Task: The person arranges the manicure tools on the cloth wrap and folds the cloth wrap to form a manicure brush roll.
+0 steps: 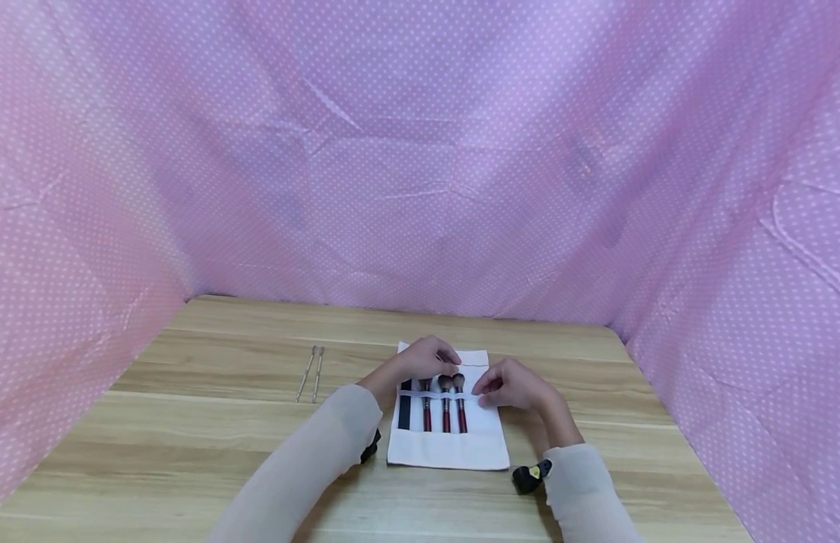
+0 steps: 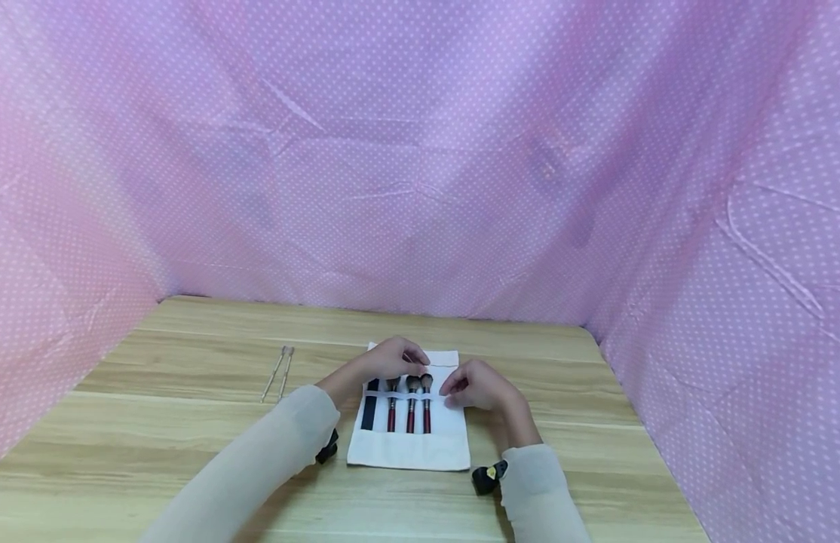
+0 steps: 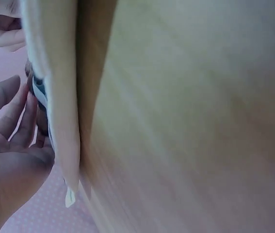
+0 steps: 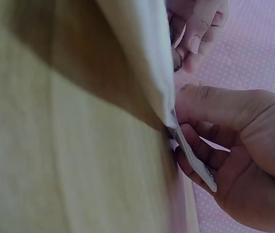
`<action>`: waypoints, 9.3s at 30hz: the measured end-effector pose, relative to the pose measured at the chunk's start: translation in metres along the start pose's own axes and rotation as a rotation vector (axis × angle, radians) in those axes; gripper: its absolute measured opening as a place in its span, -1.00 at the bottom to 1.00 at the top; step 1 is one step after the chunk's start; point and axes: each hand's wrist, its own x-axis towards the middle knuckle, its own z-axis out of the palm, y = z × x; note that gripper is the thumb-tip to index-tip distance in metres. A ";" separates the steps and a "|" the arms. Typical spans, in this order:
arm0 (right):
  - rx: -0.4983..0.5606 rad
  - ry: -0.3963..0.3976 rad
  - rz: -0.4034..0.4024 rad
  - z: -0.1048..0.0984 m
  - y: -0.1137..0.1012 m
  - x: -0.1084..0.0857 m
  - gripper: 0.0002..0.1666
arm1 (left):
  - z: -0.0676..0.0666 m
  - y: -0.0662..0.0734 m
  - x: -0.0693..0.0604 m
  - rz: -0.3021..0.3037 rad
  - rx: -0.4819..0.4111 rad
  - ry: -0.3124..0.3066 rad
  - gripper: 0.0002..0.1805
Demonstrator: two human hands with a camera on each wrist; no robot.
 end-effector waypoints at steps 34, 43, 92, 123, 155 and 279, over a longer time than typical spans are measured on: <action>0.036 0.011 -0.014 0.005 0.002 0.005 -0.87 | -0.141 -0.085 -0.131 -0.114 0.067 0.254 -0.71; 0.035 0.017 0.019 0.006 0.002 0.005 -0.86 | -0.148 -0.108 -0.155 -0.147 0.078 0.244 -0.79; 0.063 0.007 0.021 0.005 0.003 0.003 -0.88 | -0.165 -0.099 -0.152 -0.132 -0.286 0.139 -0.51; 0.078 0.016 0.038 0.007 0.002 0.003 -0.87 | -0.068 -0.031 -0.039 -0.083 -0.799 0.232 -0.48; 0.062 0.001 -0.016 0.006 0.006 0.003 -0.85 | 0.029 0.028 0.026 -0.187 -0.731 0.215 -0.57; 0.125 0.004 -0.009 0.006 0.007 0.003 -0.87 | 0.017 0.025 0.018 -0.169 -0.067 -0.003 -0.88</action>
